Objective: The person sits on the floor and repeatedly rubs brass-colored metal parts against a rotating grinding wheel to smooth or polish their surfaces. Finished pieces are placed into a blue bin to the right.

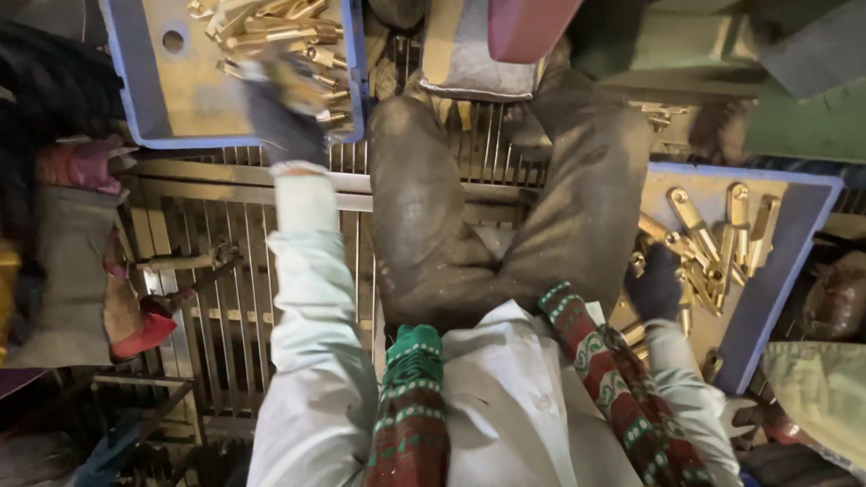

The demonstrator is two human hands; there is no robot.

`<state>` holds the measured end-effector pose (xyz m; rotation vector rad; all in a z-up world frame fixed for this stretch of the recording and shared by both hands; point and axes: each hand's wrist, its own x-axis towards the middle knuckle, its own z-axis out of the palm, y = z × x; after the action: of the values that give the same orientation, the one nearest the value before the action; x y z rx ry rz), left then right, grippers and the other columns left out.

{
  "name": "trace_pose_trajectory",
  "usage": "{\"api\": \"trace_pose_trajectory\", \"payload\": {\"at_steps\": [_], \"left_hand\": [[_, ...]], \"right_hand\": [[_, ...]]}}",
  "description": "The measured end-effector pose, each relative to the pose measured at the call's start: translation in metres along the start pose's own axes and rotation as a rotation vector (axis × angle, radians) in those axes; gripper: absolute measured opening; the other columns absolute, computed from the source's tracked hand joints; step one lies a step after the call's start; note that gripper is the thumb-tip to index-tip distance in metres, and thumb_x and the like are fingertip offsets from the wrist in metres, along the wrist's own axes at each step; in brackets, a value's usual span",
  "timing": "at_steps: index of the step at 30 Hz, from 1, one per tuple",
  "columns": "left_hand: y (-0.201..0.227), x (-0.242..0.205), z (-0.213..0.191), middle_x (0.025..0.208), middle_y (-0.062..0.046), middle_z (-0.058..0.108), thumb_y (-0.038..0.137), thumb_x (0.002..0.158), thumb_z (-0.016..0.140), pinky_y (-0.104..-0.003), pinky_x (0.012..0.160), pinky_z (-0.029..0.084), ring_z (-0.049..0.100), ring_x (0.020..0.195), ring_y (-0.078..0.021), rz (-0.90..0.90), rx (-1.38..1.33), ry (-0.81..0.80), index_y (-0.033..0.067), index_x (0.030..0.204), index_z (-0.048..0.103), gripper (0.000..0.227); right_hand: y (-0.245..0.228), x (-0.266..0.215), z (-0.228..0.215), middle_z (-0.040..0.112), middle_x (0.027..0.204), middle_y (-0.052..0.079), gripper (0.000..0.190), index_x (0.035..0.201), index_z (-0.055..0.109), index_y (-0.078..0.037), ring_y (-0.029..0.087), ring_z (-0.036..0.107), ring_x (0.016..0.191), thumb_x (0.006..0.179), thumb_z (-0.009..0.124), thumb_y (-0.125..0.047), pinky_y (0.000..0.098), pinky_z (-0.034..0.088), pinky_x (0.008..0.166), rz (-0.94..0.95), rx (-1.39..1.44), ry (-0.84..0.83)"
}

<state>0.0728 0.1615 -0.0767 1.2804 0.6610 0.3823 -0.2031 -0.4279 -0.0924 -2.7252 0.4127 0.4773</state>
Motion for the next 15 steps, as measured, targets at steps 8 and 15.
{"api": "trace_pose_trajectory", "payload": {"at_steps": [8,15], "left_hand": [[0.006,-0.137,0.063,0.13,-0.019,0.066,0.017,0.106,0.069,-0.042,0.097,0.058,0.069,0.115,-0.036,0.481,0.509,-0.333,-0.003,0.142,0.054,0.044],[0.037,-0.119,0.059,0.122,-0.018,0.069,0.029,0.105,0.075,-0.037,0.092,0.055,0.068,0.11,-0.029,0.523,0.665,-0.397,-0.0029,0.141,0.053,0.052]], "right_hand": [[0.025,-0.036,0.046,0.067,0.114,0.016,0.042,0.124,0.061,-0.011,0.039,0.066,0.1,0.09,0.074,-0.031,0.0504,0.054,0.085,0.027,-0.148,-0.256],[0.037,-0.052,0.01,0.064,0.126,0.013,0.043,0.126,0.062,-0.019,0.04,0.063,0.109,0.086,0.07,-0.034,0.0522,0.054,0.088,-0.18,-0.259,-0.155]]}}
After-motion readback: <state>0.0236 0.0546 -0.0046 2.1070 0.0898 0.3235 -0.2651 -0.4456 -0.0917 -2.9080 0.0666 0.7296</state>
